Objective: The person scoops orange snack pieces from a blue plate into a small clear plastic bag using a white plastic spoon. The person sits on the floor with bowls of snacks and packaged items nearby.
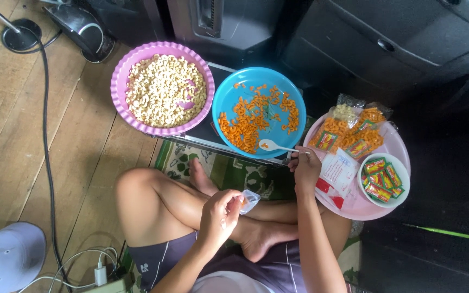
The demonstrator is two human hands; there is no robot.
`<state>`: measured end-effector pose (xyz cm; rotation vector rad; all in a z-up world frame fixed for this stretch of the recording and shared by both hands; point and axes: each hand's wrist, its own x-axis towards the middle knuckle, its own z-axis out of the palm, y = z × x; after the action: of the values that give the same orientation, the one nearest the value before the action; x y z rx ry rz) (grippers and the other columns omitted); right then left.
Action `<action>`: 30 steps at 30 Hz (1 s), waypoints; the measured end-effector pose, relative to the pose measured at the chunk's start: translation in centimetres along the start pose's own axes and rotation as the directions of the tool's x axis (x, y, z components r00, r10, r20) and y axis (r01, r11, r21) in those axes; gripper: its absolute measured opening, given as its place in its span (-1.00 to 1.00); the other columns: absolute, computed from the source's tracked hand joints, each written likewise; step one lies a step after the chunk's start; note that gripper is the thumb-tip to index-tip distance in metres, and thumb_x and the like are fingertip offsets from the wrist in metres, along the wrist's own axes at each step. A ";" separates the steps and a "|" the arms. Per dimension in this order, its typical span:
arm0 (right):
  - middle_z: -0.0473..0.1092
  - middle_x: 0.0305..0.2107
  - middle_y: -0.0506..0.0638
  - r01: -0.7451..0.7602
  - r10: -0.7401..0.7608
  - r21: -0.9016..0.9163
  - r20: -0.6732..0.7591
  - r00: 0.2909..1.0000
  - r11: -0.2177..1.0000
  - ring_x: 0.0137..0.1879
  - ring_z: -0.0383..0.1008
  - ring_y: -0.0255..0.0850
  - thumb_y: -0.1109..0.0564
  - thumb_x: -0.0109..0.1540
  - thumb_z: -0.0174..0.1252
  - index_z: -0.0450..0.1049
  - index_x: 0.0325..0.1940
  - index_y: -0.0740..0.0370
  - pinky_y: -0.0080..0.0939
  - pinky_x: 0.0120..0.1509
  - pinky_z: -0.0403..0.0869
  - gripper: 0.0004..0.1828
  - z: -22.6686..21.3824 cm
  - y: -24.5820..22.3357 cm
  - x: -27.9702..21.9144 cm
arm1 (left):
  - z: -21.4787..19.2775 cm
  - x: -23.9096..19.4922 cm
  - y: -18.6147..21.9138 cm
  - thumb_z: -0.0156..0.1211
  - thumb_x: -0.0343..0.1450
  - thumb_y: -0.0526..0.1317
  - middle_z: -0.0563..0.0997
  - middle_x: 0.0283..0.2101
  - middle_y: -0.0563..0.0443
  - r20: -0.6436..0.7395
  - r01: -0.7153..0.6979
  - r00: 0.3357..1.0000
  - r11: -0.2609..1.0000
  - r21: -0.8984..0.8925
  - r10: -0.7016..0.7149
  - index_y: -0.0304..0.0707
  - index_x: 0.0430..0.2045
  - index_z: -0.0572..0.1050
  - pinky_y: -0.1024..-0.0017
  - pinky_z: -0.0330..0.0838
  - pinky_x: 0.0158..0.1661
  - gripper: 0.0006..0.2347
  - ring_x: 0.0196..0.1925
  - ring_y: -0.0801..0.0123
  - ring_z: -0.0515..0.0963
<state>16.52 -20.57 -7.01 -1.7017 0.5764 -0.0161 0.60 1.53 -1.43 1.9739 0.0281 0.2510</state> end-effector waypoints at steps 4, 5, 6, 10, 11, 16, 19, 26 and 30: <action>0.46 -0.40 -0.01 0.010 -0.010 -0.026 0.005 1.000 1.000 -0.54 0.40 -0.24 0.24 0.37 -0.15 0.53 -0.10 0.26 -0.29 -0.50 0.28 -0.71 0.2 -0.1 -0.3 | 0.0 -0.2 0.2 0.12 0.45 -0.30 0.70 -0.32 0.04 0.004 -0.015 1.000 1.000 -0.009 0.016 -0.23 -0.33 0.57 0.46 0.53 -0.38 -0.92 -0.37 0.33 0.65; 0.48 -0.38 -0.01 0.060 -0.059 -0.056 0.007 0.998 0.997 -0.54 0.40 -0.25 0.20 0.40 -0.14 0.54 -0.07 0.24 -0.28 -0.48 0.30 -0.71 0.3 -0.1 -0.4 | -0.1 -0.1 0.2 0.13 0.45 -0.31 0.71 -0.31 0.02 0.001 -0.012 1.000 1.000 0.004 0.012 -0.25 -0.32 0.57 0.45 0.53 -0.37 -0.92 -0.37 0.32 0.66; 0.49 -0.36 -0.02 0.109 -0.109 -0.086 0.010 0.994 0.990 -0.54 0.41 -0.25 0.15 0.42 -0.12 0.54 -0.04 0.22 -0.27 -0.47 0.33 -0.71 0.4 -0.1 -0.4 | -0.1 0.0 0.2 0.14 0.45 -0.31 0.71 -0.30 0.01 -0.002 -0.009 1.000 1.000 0.018 0.009 -0.26 -0.31 0.58 0.45 0.54 -0.36 -0.92 -0.37 0.31 0.66; 0.49 -0.39 -0.04 0.086 -0.089 -0.081 -0.040 0.995 0.993 -0.54 0.41 -0.27 0.16 0.42 -0.11 0.55 -0.08 0.20 -0.29 -0.46 0.33 -0.72 0.8 -1.8 -1.3 | -0.1 0.0 0.0 0.14 0.44 -0.31 0.67 -0.35 0.06 -0.016 -0.018 1.000 1.000 0.018 0.018 -0.23 -0.35 0.56 0.45 0.48 -0.34 -0.94 -0.41 0.35 0.58; 0.46 -0.39 -0.04 0.101 -0.105 -0.075 -0.048 0.993 0.992 -0.55 0.40 -0.27 0.17 0.43 -0.11 0.55 -0.08 0.20 -0.28 -0.46 0.32 -0.72 0.6 -1.7 -1.3 | -0.1 0.0 0.1 0.13 0.44 -0.31 0.67 -0.36 0.07 -0.015 -0.016 1.000 1.000 0.020 0.016 -0.22 -0.36 0.56 0.44 0.48 -0.35 -0.94 -0.41 0.35 0.58; 0.48 -0.36 -0.03 0.087 -0.101 -0.165 -0.079 0.992 0.982 -0.54 0.42 -0.26 0.15 0.41 -0.14 0.56 -0.08 0.18 -0.25 -0.44 0.35 -0.69 0.3 -2.2 -1.3 | 0.1 -0.1 -0.1 0.15 0.45 -0.29 0.69 -0.34 0.09 -0.009 -0.017 1.000 1.000 0.023 0.017 -0.20 -0.34 0.57 0.45 0.50 -0.38 -0.94 -0.41 0.36 0.60; 0.48 -0.37 -0.01 0.118 -0.127 -0.189 -0.040 0.991 0.975 -0.55 0.44 -0.26 0.14 0.42 -0.14 0.55 -0.06 0.21 -0.25 -0.46 0.35 -0.69 0.5 -1.6 -0.9 | 0.1 0.0 0.1 0.15 0.46 -0.29 0.68 -0.35 0.08 -0.004 -0.023 1.000 0.999 0.022 0.023 -0.21 -0.35 0.56 0.45 0.50 -0.38 -0.94 -0.42 0.37 0.60; 0.47 -0.38 -0.02 0.030 -0.030 -0.137 0.005 1.000 0.990 -0.53 0.44 -0.26 0.16 0.41 -0.14 0.54 -0.05 0.22 -0.29 -0.47 0.38 -0.70 1.5 -1.7 -1.0 | 0.0 0.1 0.0 0.14 0.44 -0.31 0.68 -0.34 0.05 -0.020 -0.006 1.000 1.000 0.018 0.006 -0.23 -0.34 0.57 0.45 0.51 -0.37 -0.94 -0.39 0.35 0.62; 0.45 -0.42 -0.01 0.027 -0.027 -0.066 0.000 1.000 0.997 -0.53 0.41 -0.25 0.17 0.41 -0.15 0.54 -0.06 0.26 -0.27 -0.46 0.36 -0.69 1.3 -1.5 -1.2 | -0.4 0.2 0.2 0.14 0.44 -0.33 0.65 -0.37 0.07 -0.029 -0.030 0.999 0.999 0.030 0.031 -0.23 -0.35 0.56 0.46 0.49 -0.36 -0.95 -0.41 0.38 0.57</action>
<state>16.41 -18.79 -5.55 -1.7735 0.5598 -0.0175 0.70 1.85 -1.04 2.0011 0.0203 0.3009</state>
